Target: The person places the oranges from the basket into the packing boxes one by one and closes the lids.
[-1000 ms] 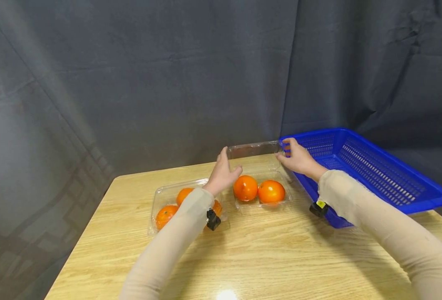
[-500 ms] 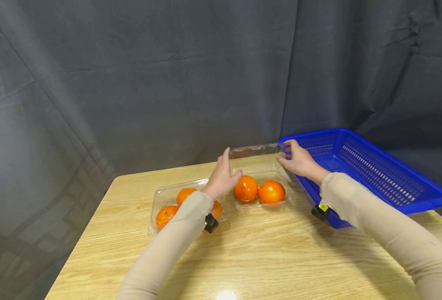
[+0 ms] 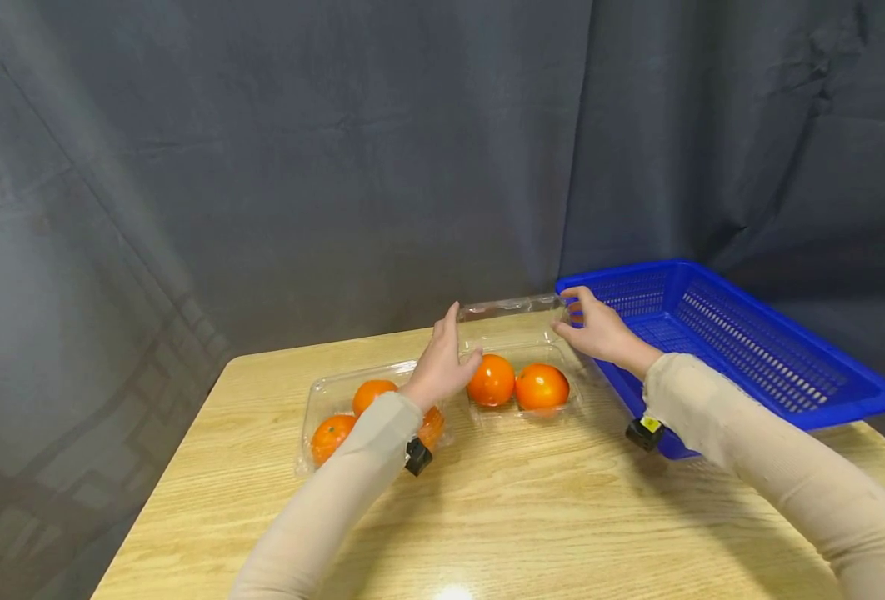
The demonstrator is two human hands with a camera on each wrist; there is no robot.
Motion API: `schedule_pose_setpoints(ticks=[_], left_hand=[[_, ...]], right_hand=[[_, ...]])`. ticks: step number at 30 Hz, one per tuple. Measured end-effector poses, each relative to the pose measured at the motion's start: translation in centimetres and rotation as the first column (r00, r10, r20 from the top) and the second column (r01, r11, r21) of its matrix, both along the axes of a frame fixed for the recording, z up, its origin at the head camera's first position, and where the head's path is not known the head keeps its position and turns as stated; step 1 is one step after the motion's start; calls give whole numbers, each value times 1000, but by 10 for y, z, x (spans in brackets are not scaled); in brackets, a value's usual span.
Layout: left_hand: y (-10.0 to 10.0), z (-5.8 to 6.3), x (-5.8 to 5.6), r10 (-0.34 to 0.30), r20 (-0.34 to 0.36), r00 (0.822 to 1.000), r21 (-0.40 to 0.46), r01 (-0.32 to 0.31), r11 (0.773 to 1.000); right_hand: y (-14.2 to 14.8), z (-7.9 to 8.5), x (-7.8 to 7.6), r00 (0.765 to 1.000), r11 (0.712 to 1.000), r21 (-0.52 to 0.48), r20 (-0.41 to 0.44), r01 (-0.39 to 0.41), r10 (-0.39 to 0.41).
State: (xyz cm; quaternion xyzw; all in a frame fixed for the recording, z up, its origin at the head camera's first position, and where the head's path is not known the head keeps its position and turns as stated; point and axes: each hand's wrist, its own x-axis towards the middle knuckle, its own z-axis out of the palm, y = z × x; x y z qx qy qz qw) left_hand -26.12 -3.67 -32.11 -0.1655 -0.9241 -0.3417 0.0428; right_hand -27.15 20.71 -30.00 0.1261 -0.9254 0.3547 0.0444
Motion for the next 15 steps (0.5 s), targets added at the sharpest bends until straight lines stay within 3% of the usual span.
schedule_pose_setpoints(ticks=[15], left_hand=[[-1,-1,4,2,-12,1000,-17,-2,1000]], right_hand=[[3,-1,4,1000,1000,21,-8,-11,11]])
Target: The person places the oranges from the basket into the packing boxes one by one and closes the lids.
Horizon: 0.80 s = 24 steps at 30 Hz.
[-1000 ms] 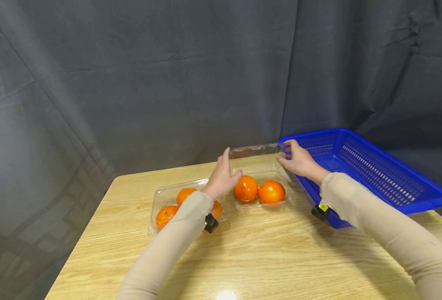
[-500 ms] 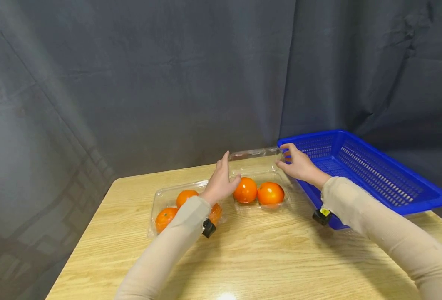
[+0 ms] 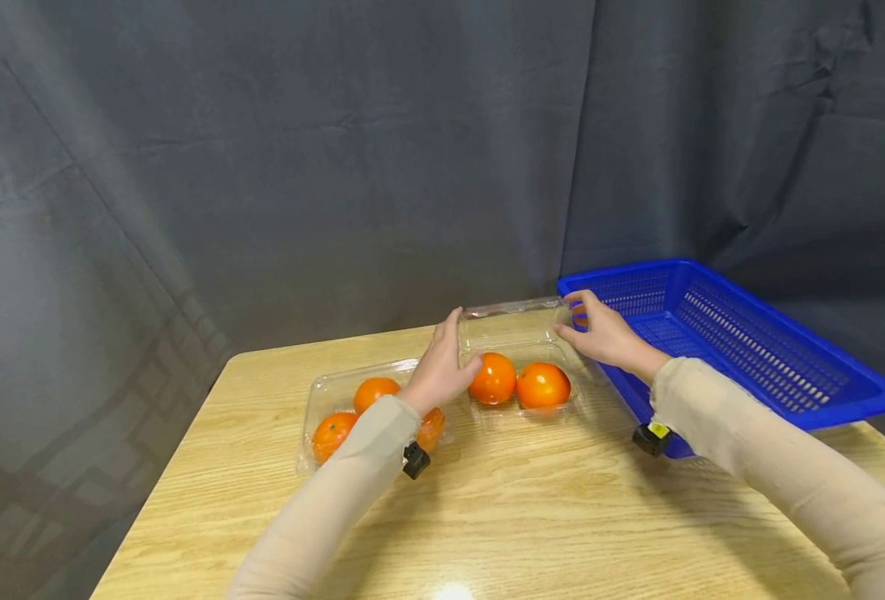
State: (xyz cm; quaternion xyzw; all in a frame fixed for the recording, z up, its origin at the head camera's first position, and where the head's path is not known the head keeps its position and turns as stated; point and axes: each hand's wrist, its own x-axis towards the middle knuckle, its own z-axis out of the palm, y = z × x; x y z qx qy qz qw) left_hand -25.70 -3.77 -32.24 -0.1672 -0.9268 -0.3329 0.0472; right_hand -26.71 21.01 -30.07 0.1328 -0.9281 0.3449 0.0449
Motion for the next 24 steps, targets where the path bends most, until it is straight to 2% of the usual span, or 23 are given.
schedule_pose_setpoints(ticks=[12,19,24], left_hand=[[-1,0,7,-10,-7,1000,-9,10,1000],[-3,-2,8,-19,-29,999,-15,18,1000],[-5,-2,10,-29,-42,999,-3,28,1000]], right_hand=[[2,-2,8,999,1000,17,-53,-1,2],[2,-4,12,992,999,46,-127,8,-2],[1,-4,16,990,998,68,-142,6,3]])
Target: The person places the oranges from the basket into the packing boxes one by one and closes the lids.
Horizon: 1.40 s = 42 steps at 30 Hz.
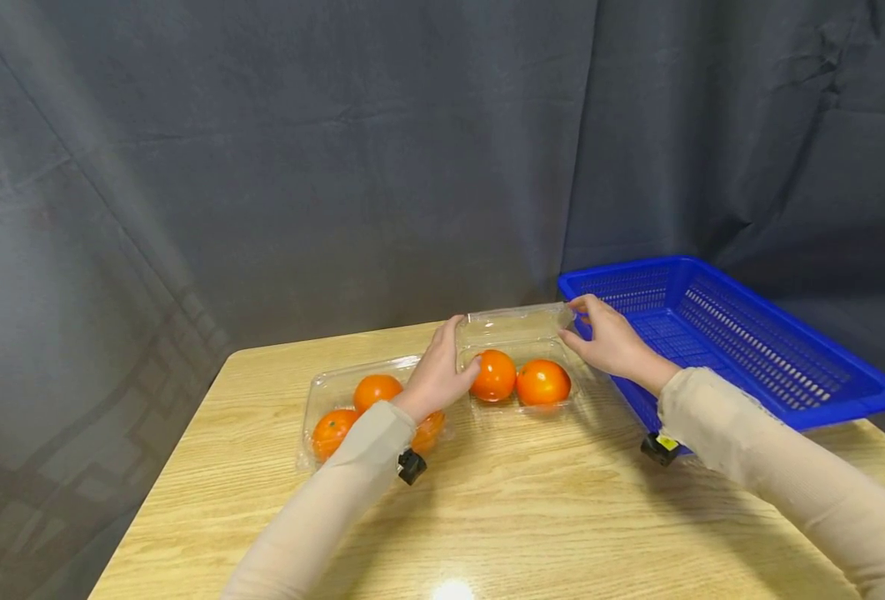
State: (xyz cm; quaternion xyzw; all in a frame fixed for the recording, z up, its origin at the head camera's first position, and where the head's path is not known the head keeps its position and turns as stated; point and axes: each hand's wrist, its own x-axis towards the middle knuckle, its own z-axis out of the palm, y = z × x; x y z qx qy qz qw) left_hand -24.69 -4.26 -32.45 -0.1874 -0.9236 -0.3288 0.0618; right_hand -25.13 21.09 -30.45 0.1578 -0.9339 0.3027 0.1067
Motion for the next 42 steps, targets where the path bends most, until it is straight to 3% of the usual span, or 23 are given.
schedule_pose_setpoints(ticks=[17,28,35,42], left_hand=[[-1,-3,7,-17,-4,1000,-9,17,1000],[-3,-6,12,-26,10,1000,-19,27,999],[-3,-7,15,-19,35,999,-43,20,999],[-4,-8,17,-27,24,999,-84,28,996]], right_hand=[[0,-10,9,991,999,30,-131,-10,14],[0,-14,15,994,992,124,-110,-2,16],[1,-17,18,990,990,140,-141,2,18],[1,-17,23,993,988,154,-118,2,16]])
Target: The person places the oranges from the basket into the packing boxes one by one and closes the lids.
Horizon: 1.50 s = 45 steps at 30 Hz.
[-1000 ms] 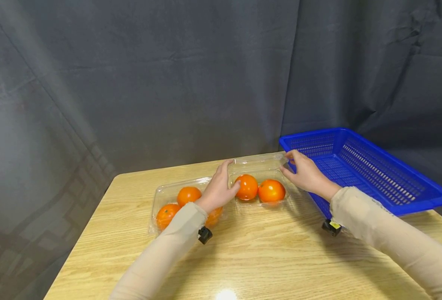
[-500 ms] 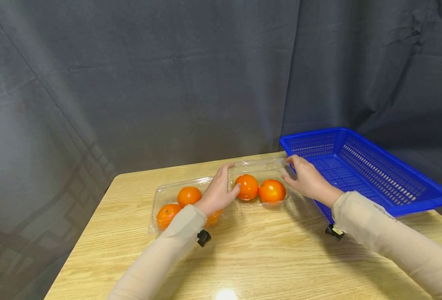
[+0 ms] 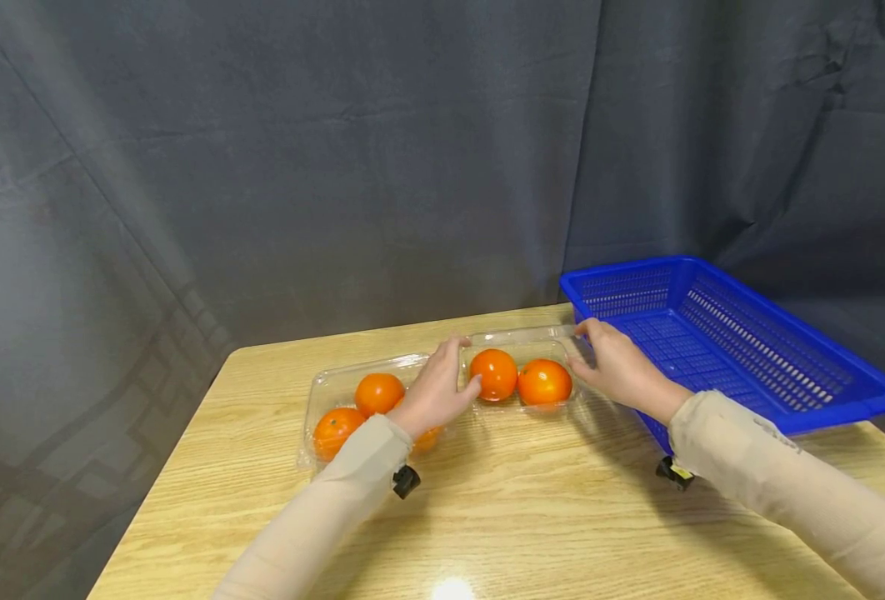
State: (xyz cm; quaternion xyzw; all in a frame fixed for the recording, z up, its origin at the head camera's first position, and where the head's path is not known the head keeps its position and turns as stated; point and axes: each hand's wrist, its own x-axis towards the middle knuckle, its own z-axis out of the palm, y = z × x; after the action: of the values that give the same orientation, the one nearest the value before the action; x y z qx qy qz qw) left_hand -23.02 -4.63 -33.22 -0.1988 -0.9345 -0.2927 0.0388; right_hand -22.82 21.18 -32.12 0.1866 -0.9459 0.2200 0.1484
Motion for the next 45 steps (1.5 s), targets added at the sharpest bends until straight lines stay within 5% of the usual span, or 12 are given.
schedule_pose_setpoints(ticks=[8,26,45], left_hand=[[0,-3,2,-6,-13,1000,-42,5,999],[-2,-8,10,-32,-28,999,-135,28,991],[-3,-15,18,-105,-206,973,-290,42,956]], right_hand=[[2,-2,4,999,1000,19,52,0,-1],[4,-12,10,1000,999,26,-12,-26,27],[4,-20,14,998,998,49,-40,-44,46]])
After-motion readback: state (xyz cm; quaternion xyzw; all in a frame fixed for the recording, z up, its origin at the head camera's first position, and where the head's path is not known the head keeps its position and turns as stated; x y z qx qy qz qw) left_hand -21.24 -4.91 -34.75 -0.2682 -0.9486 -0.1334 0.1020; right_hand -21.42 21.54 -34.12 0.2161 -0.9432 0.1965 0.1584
